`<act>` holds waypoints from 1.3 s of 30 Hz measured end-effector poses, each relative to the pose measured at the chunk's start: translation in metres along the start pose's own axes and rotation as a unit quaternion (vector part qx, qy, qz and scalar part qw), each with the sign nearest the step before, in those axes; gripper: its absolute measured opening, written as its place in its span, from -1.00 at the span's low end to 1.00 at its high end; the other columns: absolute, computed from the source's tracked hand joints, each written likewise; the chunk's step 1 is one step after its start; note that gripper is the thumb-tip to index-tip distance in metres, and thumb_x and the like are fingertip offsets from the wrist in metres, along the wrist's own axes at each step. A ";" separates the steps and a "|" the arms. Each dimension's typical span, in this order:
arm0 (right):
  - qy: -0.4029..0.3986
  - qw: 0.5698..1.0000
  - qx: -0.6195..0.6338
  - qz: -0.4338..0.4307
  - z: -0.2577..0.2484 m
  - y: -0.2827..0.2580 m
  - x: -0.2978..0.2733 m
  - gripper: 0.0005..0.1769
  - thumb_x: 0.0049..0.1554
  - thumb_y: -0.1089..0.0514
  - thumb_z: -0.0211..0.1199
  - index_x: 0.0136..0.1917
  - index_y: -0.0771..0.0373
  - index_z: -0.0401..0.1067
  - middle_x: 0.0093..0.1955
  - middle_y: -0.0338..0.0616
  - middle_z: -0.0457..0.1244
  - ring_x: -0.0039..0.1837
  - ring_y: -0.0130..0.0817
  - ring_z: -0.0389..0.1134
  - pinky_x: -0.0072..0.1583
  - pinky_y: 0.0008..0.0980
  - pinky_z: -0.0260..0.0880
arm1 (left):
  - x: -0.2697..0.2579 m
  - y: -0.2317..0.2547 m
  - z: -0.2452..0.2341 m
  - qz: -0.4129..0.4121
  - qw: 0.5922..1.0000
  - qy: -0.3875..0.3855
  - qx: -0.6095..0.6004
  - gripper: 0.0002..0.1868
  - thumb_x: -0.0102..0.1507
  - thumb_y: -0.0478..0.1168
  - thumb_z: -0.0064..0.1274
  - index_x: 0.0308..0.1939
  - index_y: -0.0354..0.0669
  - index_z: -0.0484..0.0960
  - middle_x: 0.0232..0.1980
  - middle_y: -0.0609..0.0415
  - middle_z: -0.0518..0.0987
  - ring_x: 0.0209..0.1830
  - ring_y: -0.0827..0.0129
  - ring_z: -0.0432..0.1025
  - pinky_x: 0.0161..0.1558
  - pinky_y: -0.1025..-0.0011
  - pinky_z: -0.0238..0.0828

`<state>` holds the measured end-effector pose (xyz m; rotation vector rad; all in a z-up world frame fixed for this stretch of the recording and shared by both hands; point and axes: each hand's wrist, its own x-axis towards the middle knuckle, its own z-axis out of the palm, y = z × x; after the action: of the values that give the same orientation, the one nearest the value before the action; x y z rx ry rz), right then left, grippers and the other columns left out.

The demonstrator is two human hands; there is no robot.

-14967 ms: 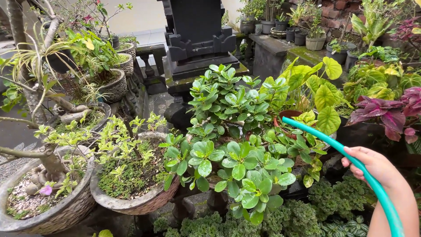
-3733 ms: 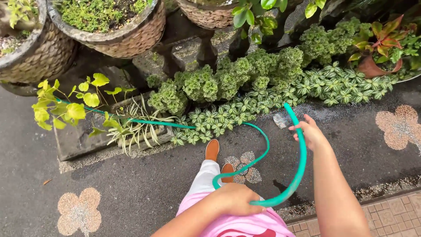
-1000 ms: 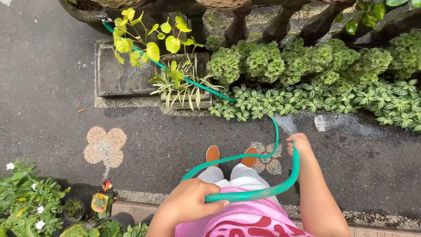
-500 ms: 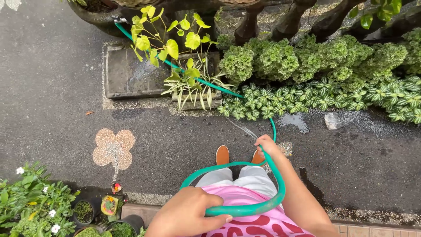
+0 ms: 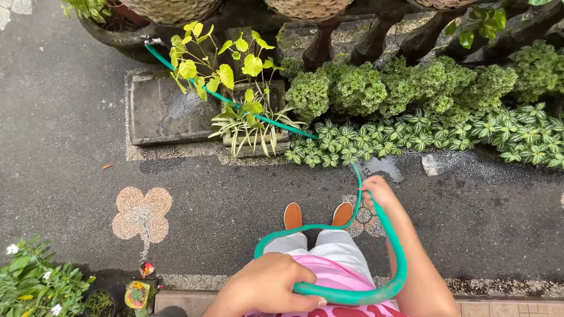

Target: Watering various potted and ground plants in a garden using a green hose.

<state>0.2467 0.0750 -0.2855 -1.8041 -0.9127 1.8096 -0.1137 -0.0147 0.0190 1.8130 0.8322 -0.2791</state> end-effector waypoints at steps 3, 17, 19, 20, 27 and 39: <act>-0.042 0.998 0.052 0.006 0.050 0.018 0.015 -0.77 0.07 0.34 0.16 -0.28 0.25 0.11 -0.57 -0.09 0.04 -0.65 -0.25 0.01 -0.65 -0.22 -0.05 | -0.004 0.005 -0.005 -0.006 1.000 0.006 -0.002 -0.54 0.23 0.27 0.03 -0.51 0.06 0.46 -0.63 0.12 0.35 -0.53 0.16 0.33 -0.42 0.17 0.18; 0.020 0.999 -0.010 -0.030 0.041 -0.115 -0.009 -0.75 0.13 0.33 0.10 0.02 0.17 0.12 -0.51 -0.16 0.07 -0.59 -0.31 0.01 -0.55 -0.29 -0.10 | -0.004 -0.006 -0.005 0.034 0.999 0.037 -0.012 -0.51 0.23 0.27 0.04 -0.55 0.05 0.39 -0.65 0.19 0.28 -0.56 0.26 0.25 -0.43 0.22 0.11; -0.022 0.999 -0.045 -0.016 0.041 -0.108 -0.003 -0.78 0.16 0.38 0.09 -0.02 0.19 0.11 -0.53 -0.16 0.07 -0.61 -0.29 0.01 -0.54 -0.28 -0.01 | -0.004 -0.007 -0.008 0.030 0.999 0.039 -0.019 -0.52 0.23 0.27 0.05 -0.54 0.05 0.41 -0.65 0.20 0.29 -0.57 0.27 0.24 -0.45 0.23 0.11; 0.003 1.000 0.003 -0.021 0.037 -0.108 -0.004 -0.78 0.17 0.37 0.08 -0.01 0.20 0.10 -0.50 -0.15 0.06 -0.59 -0.30 -0.01 -0.53 -0.26 -0.07 | -0.004 -0.007 -0.010 0.023 0.999 0.040 -0.024 -0.52 0.23 0.26 0.05 -0.56 0.06 0.40 -0.66 0.21 0.28 -0.57 0.29 0.25 -0.44 0.25 0.12; 0.046 0.993 0.057 -0.091 0.006 -0.151 -0.005 -0.52 0.16 0.32 0.05 -0.54 0.16 0.03 -0.66 -0.23 -0.09 -0.66 -0.36 -0.04 -0.61 -0.35 -0.11 | 0.003 -0.018 -0.010 0.046 0.995 0.087 -0.020 -0.47 0.26 0.24 0.09 -0.60 0.05 0.31 -0.65 0.23 0.25 -0.50 0.28 0.28 -0.38 0.25 0.16; 0.089 0.988 0.097 -0.082 -0.044 -0.145 0.004 -0.58 0.22 0.34 0.05 -0.41 0.08 0.01 -0.56 -0.34 -0.05 -0.57 -0.49 -0.09 -0.52 -0.43 -0.20 | 0.018 -0.015 -0.019 0.039 0.992 0.118 -0.003 -0.41 0.31 0.22 0.06 -0.61 0.00 0.23 -0.67 0.17 0.21 -0.61 0.22 0.18 -0.44 0.18 0.02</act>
<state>0.2682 0.1850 -0.1830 -1.6842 -0.7639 1.5511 -0.1140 0.0126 0.0063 1.8925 0.9212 -0.0113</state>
